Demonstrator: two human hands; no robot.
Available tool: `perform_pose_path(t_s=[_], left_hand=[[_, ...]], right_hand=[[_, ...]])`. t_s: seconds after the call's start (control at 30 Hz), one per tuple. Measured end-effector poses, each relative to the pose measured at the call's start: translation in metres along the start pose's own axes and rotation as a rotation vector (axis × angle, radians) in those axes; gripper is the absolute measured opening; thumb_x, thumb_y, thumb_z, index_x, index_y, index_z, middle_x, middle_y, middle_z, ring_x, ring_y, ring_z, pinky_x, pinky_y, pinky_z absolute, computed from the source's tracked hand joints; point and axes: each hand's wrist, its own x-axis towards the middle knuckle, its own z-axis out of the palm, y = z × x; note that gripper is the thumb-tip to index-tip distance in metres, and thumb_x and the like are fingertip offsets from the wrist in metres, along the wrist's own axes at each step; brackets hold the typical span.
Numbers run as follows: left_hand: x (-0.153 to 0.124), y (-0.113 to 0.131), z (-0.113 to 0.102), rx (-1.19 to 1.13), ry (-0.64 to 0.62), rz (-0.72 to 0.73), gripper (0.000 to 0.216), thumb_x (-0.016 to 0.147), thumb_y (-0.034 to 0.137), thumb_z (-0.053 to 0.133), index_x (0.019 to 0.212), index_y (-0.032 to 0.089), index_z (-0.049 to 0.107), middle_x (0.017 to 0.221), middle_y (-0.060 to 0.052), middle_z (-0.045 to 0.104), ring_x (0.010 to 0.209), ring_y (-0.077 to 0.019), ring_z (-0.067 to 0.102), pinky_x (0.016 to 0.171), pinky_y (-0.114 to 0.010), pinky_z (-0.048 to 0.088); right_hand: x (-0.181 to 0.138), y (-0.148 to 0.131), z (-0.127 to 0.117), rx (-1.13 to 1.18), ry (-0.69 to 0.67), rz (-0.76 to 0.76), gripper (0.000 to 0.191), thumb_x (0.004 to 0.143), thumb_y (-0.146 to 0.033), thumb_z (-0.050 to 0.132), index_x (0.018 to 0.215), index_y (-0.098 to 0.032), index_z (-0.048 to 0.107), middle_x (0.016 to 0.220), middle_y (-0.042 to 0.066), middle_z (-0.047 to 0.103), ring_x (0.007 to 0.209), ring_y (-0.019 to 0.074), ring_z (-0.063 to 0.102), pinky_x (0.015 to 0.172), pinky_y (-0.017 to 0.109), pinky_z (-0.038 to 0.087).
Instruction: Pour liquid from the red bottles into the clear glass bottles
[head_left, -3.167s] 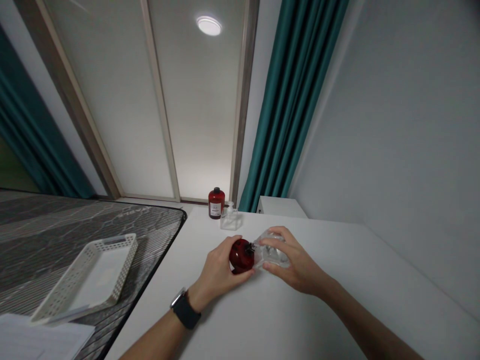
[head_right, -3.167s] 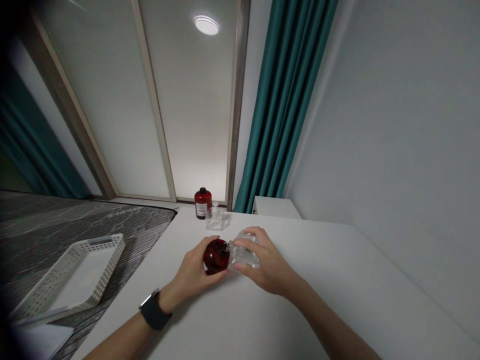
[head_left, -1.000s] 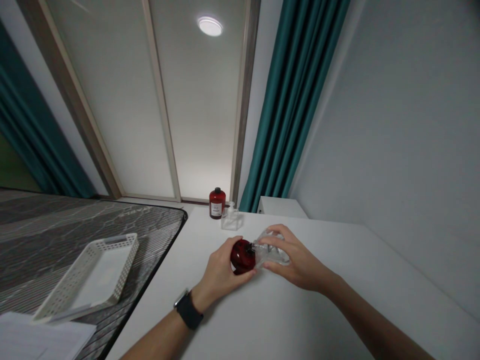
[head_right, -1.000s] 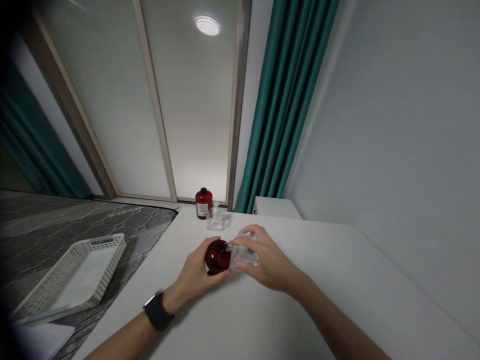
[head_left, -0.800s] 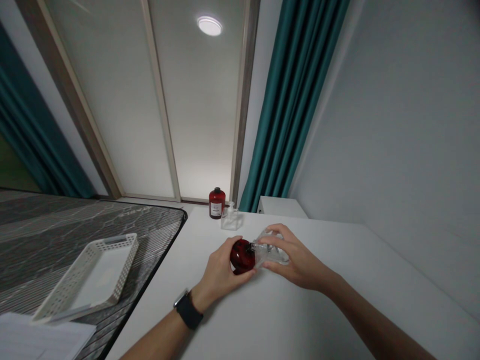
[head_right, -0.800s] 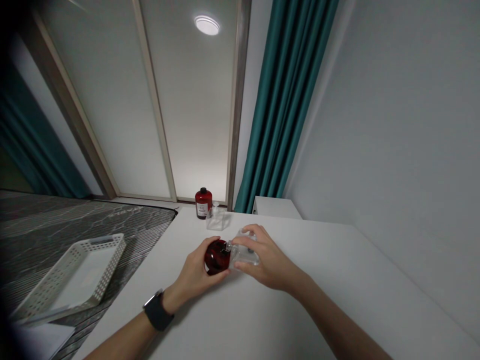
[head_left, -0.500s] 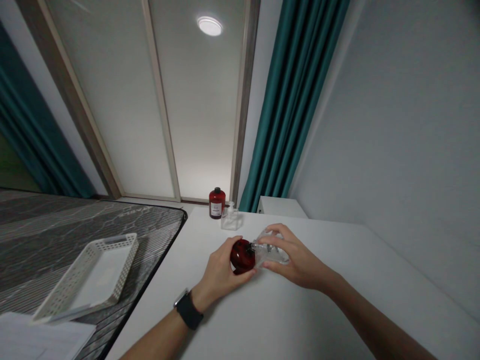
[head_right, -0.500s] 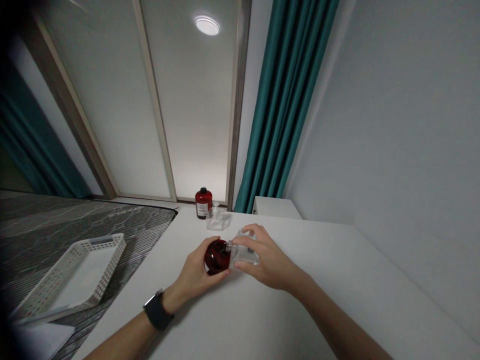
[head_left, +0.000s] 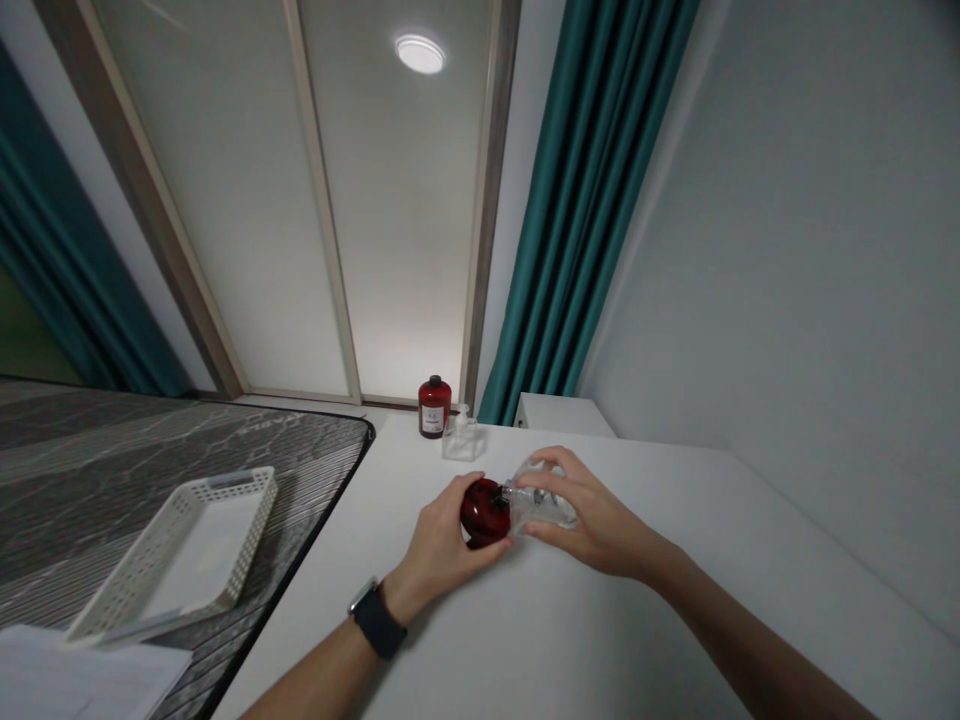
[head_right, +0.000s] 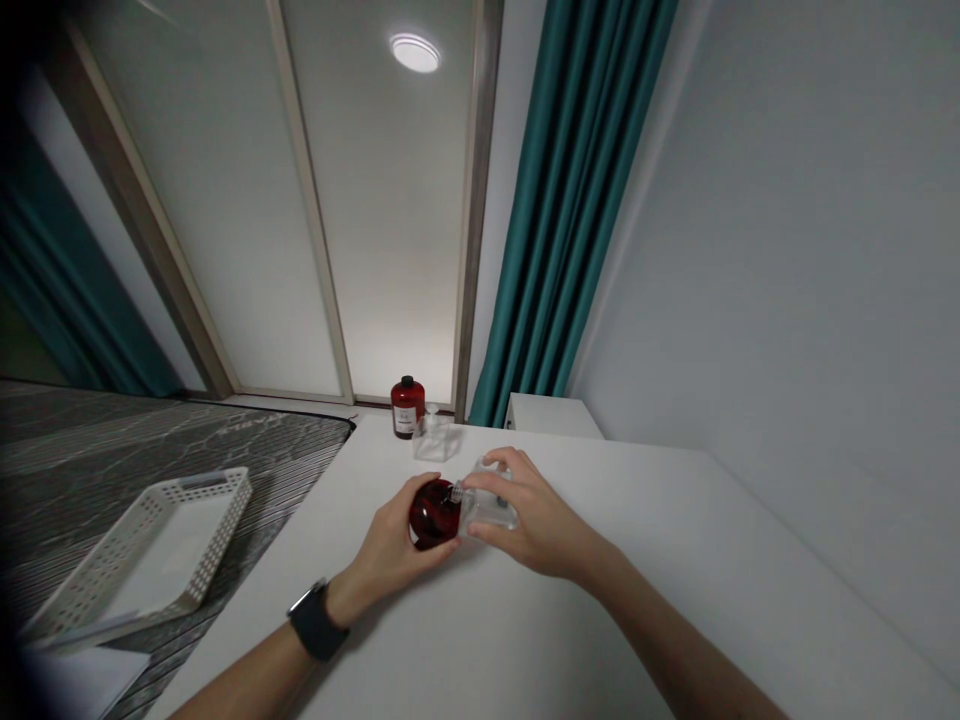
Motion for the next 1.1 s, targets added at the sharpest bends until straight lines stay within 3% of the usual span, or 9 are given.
perform_pose_path(t_s=[1.1], left_hand=[[0.0014,0.0041,-0.0010,-0.014,-0.001,-0.017,0.069,0.072,0.034,0.080,0.130,0.021,0.046,0.122,-0.011,0.066,0.109,-0.0284,0.068,0.094,-0.044,0.056]], right_hand=[[0.0025,-0.0033,-0.0052,-0.017,-0.023,-0.010,0.037,0.087,-0.029,0.069,0.124,-0.026,0.062,0.130,0.012,0.051,0.121,0.0276,0.052,0.106,0.049,0.046]])
